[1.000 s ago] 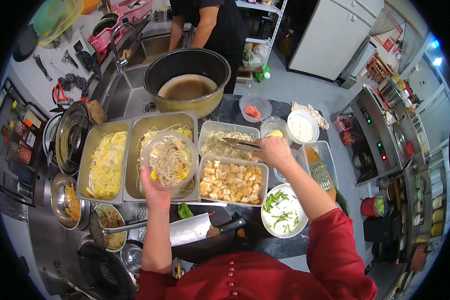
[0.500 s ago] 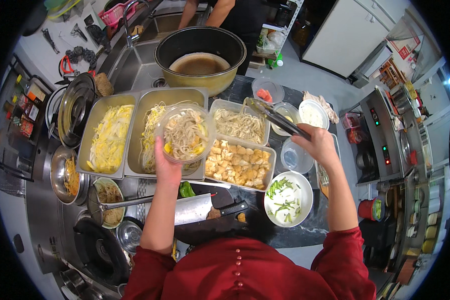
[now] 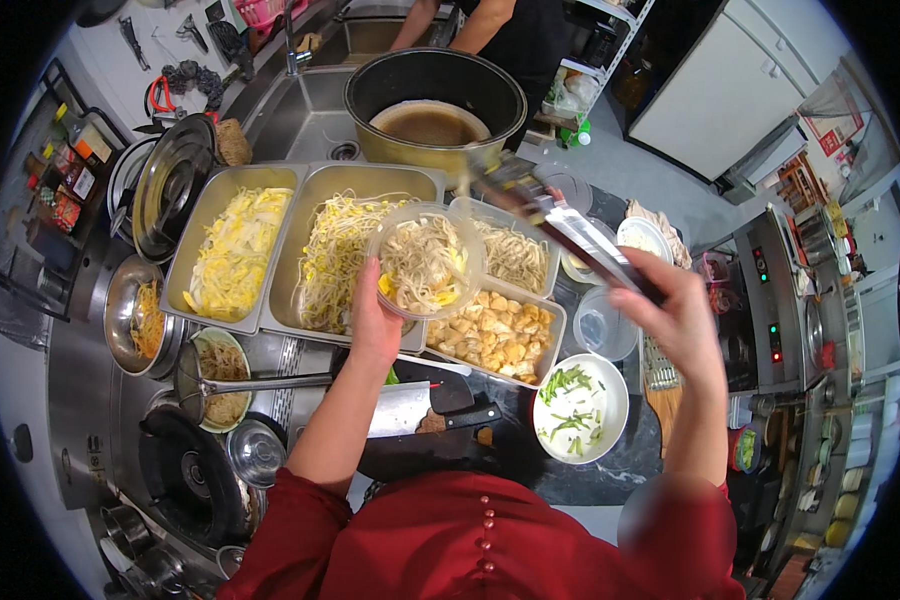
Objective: The person assembles a noodle bowl by adding bean sprouts, cabbage, tofu, and noodles into a plastic container using tongs. They then add cooked meat from a pan, pour broth from a pot, and add seasonings before placing the container on a counter.
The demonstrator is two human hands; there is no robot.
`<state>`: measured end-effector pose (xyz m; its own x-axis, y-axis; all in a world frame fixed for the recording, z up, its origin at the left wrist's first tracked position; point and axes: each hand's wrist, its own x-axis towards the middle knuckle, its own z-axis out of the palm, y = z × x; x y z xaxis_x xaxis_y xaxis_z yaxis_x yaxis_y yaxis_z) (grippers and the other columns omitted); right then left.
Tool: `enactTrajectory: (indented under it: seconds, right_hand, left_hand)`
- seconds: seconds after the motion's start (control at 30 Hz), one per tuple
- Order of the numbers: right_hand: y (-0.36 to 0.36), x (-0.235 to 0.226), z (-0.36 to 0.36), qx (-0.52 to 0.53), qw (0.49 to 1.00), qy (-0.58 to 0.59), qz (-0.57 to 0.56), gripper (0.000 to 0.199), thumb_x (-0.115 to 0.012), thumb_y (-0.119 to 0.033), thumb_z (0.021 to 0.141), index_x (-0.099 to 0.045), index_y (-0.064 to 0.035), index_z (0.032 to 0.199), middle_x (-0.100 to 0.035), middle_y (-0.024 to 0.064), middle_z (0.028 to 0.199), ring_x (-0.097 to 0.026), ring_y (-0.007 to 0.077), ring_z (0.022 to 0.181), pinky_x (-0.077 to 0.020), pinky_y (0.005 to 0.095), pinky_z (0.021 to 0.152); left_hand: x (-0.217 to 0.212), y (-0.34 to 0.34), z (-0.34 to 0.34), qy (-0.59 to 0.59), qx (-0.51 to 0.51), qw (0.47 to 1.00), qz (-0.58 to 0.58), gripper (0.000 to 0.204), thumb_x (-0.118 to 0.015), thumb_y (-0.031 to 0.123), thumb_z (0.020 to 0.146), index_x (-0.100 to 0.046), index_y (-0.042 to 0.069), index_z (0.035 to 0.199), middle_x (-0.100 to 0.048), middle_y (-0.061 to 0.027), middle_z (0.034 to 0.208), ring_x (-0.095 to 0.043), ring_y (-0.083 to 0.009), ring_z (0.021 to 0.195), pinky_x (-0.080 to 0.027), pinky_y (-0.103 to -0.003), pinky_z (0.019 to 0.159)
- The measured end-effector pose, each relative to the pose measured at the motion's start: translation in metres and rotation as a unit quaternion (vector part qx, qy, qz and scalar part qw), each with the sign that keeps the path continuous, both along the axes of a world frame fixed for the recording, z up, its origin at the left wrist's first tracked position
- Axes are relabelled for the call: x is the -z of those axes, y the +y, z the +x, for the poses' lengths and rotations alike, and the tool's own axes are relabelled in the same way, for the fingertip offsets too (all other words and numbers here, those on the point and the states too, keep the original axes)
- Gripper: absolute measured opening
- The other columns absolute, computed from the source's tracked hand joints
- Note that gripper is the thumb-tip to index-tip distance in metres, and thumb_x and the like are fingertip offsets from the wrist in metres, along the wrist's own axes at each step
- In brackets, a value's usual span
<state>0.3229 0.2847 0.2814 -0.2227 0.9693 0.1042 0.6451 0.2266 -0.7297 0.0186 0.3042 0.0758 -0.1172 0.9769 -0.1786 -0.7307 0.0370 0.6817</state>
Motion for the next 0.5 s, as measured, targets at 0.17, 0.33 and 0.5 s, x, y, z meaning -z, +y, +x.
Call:
enactTrajectory:
  seconds: [0.17, 0.33, 0.5]
  right_hand:
    - [0.037, 0.045, -0.004, -0.044, 0.974, -0.206, 0.083, 0.055, -0.076, -0.043, 0.081, -0.068, -0.0041, 0.119, -0.072, 0.0186, 0.093, -0.07, 0.035, 0.084, -0.055, 0.0411, 0.074]
    - [0.095, 0.115, 0.004, 0.007, 0.904, -0.427, -0.028, 0.054, -0.076, -0.051, 0.077, -0.071, -0.0098, 0.111, -0.074, 0.0138, 0.09, -0.072, 0.031, 0.085, -0.0567, 0.043, 0.076]
    - [0.095, 0.158, -0.002, 0.017, 0.895, -0.446, -0.01, 0.04, -0.074, -0.045, 0.08, -0.074, -0.0142, 0.104, -0.074, 0.0122, 0.088, -0.072, 0.0296, 0.083, -0.0569, 0.0421, 0.075]
  left_hand:
    - [-0.003, -0.006, -0.002, 0.01, 0.007, 1.0, 0.0, 0.068, -0.046, 0.055, 0.099, -0.037, 0.011, 0.15, -0.046, -0.01, 0.149, -0.044, -0.025, 0.138, -0.039, -0.045, 0.113]
    - [-0.006, -0.008, -0.022, 0.003, -0.027, 0.999, -0.023, 0.071, -0.047, 0.056, 0.098, -0.037, 0.01, 0.15, -0.045, -0.0095, 0.15, -0.044, -0.0254, 0.139, -0.036, -0.045, 0.114]
    - [-0.005, -0.01, -0.033, -0.007, -0.054, 0.998, -0.013, 0.068, -0.048, 0.052, 0.099, -0.038, 0.008, 0.15, -0.046, -0.0088, 0.149, -0.045, -0.024, 0.138, -0.037, -0.043, 0.113]
